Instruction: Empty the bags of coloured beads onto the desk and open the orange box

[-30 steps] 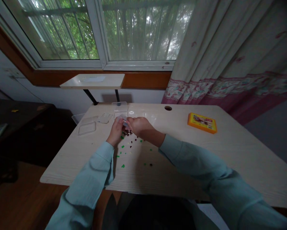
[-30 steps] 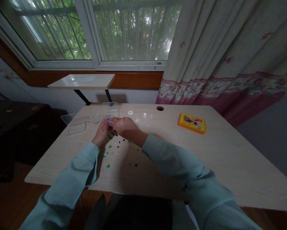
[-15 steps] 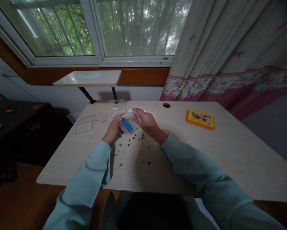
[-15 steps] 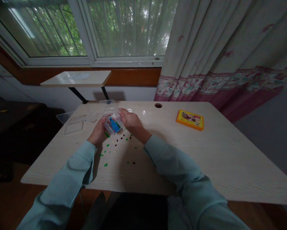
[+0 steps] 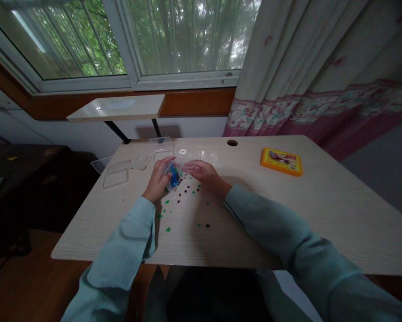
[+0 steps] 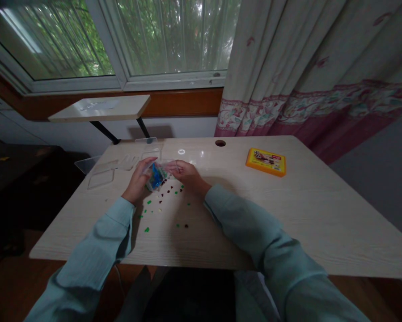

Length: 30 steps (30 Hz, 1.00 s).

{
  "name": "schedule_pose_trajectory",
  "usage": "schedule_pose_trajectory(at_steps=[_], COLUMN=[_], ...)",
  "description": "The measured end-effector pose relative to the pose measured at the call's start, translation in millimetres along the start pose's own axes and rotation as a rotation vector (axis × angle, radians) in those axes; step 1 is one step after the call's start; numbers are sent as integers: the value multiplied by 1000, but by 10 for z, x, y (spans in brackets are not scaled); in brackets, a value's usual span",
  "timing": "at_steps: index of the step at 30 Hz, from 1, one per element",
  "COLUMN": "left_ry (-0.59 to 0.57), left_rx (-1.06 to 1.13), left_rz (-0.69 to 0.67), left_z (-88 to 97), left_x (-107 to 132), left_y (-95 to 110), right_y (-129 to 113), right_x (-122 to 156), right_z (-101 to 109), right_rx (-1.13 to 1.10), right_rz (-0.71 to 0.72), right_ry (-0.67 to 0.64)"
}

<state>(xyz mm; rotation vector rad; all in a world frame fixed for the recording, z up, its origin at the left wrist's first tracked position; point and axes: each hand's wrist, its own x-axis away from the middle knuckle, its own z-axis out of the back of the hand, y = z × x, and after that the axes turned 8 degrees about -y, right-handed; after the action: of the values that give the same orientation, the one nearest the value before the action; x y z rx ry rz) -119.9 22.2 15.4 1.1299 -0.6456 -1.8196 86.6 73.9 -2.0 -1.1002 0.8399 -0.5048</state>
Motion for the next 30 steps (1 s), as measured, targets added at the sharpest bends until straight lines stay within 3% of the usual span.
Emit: schedule_pose_trajectory(at_steps=[3, 10, 20, 25, 30], left_ry=[-59, -182, -257, -189, -36], left_rx=[-161, -304, -319, -333, -350], left_rz=[-82, -179, -267, -210, -217], left_z=[31, 28, 29, 17, 2], left_x=[11, 3, -4, 12, 26], left_y=[45, 157, 207, 246, 275], right_y=[54, 175, 124, 46, -44], right_x=[43, 70, 77, 67, 53], right_z=[19, 75, 39, 18, 30], right_rx=[13, 227, -116, -85, -11], right_rz=[24, -75, -82, -103, -63], right_ry=[0, 150, 148, 137, 178])
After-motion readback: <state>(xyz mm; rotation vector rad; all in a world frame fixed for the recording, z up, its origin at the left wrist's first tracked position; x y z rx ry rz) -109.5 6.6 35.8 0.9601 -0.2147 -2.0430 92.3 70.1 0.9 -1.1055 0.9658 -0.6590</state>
